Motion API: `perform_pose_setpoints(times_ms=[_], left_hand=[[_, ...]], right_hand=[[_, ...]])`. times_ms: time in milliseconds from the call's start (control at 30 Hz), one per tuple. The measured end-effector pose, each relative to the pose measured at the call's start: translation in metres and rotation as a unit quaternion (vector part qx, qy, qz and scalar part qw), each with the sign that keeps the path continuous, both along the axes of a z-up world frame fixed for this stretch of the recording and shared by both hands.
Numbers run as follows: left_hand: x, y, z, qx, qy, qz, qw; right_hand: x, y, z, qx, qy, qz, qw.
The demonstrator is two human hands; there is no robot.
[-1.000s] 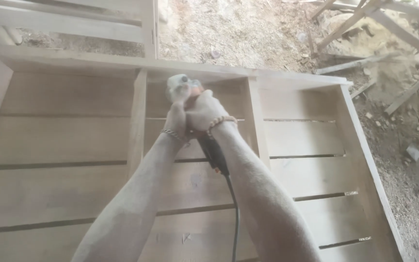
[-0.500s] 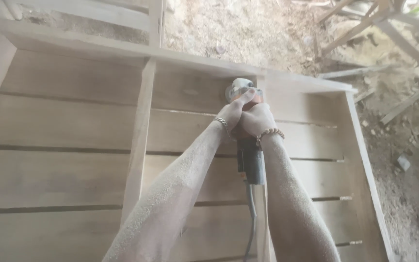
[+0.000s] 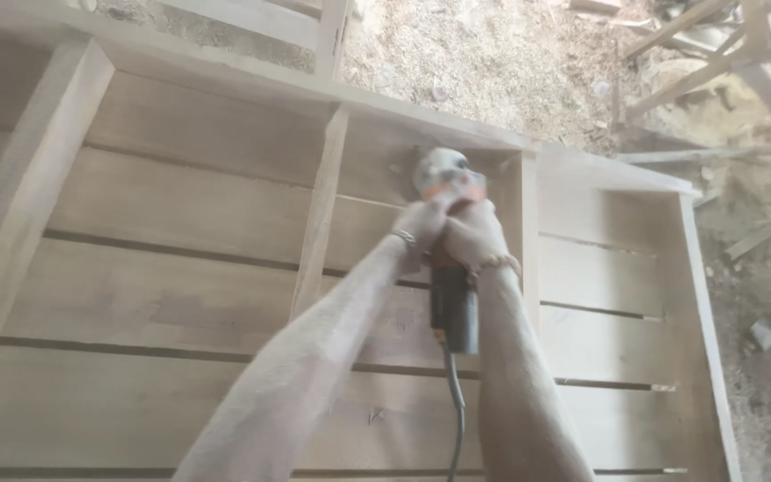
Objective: Using a power sander to smooth the surface of a wooden furniture frame.
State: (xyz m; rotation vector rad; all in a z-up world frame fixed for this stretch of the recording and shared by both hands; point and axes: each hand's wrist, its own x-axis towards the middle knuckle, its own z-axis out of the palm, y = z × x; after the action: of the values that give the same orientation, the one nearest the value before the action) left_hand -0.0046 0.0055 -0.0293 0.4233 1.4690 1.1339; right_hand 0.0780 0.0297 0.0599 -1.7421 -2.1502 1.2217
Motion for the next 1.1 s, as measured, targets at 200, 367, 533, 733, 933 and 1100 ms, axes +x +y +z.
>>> perform_pose_setpoints(times_ms=[200,367,533,733,933,1100], left_hand=[[-0.031,-0.045,0.033,0.006,-0.130,0.111,0.985],[0.018,-0.006,-0.004,0.111,-0.208,0.121,0.964],[0.019,0.018,-0.001,0.059,-0.087,0.107,0.989],[-0.036,-0.023,0.020,0.046,-0.117,0.097,0.987],[-0.065,-0.053,0.051,0.036,-0.128,0.133,0.982],[-0.041,-0.061,0.049,0.040,-0.162,0.134,0.977]], right_hand=[[-0.039,-0.026,0.031,0.014,-0.040,0.055,0.998],[0.001,-0.003,0.016,0.059,-0.080,0.125,0.987],[0.027,0.042,-0.032,0.211,0.094,0.242,0.942],[-0.044,-0.011,0.027,0.025,-0.062,0.095,0.993],[-0.078,-0.021,0.027,0.029,-0.109,0.129,0.985],[-0.051,-0.023,0.016,0.080,-0.092,0.199,0.972]])
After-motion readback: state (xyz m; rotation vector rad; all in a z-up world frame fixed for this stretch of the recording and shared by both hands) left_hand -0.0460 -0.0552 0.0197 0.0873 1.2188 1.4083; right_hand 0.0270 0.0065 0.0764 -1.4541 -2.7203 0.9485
